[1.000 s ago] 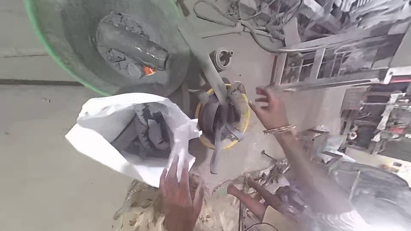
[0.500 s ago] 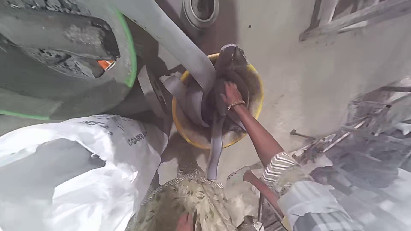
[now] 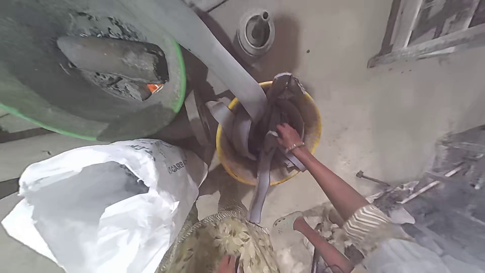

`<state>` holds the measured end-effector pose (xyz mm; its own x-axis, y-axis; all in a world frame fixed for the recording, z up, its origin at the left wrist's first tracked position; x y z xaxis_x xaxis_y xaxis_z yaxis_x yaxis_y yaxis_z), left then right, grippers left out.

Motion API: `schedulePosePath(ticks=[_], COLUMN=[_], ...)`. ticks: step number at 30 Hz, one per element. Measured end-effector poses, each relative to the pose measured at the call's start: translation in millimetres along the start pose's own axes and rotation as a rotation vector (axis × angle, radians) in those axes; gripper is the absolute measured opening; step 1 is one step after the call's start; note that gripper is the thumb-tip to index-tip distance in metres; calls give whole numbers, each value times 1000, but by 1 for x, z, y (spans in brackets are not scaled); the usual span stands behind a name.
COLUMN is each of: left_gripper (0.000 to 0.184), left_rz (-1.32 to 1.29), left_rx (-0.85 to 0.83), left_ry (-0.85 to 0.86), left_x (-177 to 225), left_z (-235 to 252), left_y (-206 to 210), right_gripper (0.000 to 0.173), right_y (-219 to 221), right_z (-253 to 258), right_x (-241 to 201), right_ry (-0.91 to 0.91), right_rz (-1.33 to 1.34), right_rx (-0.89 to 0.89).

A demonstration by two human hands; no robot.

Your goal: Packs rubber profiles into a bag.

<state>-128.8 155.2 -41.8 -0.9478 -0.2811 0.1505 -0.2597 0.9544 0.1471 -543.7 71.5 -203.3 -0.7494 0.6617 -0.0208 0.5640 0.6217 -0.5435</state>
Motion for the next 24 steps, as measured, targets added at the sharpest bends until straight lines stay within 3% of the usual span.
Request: schedulePosePath(ticks=[2,5,8,9,12,14,15,17,20,22,24], left_gripper=[39,42,38,34,24,31,42,71,96,98,85], left_rz=[-28,-56,-82,-102,-165,-187,-145,-18,8,-68,-218], left_rx=[-6,-70,-45,82,820,1234,1359,1364,1066,989,1075], left_ry=[11,-17,204,361,788,795,739,555,243,212,330], left_x=[-7,-10,3,7,9,-2,-11,-25,-30,-35,-47], left_z=[1,-9,-40,-58,-112,-129,-128,-113,-85,-80,-81], left_y=[-3,-18,-50,-63,-119,-184,-219,-279,-311,-308,-300], right_gripper=[32,22,29,30,26,25,25,24,19,20,22], right_y=[3,-16,-63,-78,-109,-119,-120,-113,-86,-66,-56], right_z=[-39,-104,-175,-194,-232,-242,-245,-250,-249,-239,-231], right_x=[-5,-34,-81,-99,-153,-196,-222,-276,-350,-378,-386], right_ry=[-66,-191,-281,-330,-522,-645,-689,-726,-735,-793,-801], right_rz=[-63,-38,58,85,195,255,268,263,143,118,157], right_rx=[107,409,720,814,1024,1074,1099,1114,950,774,722])
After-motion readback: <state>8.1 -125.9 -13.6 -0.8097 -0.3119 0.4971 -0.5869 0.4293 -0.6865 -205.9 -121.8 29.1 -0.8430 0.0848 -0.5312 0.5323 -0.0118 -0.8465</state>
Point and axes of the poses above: each hand's wrist, its own z-axis towards the middle knuckle, its own y-axis out of the palm, x = y × z, the point moved 2 cm from there along z, towards the middle knuckle, and after that the axes turned 11 degrees about -z, right-handed, at the moved point
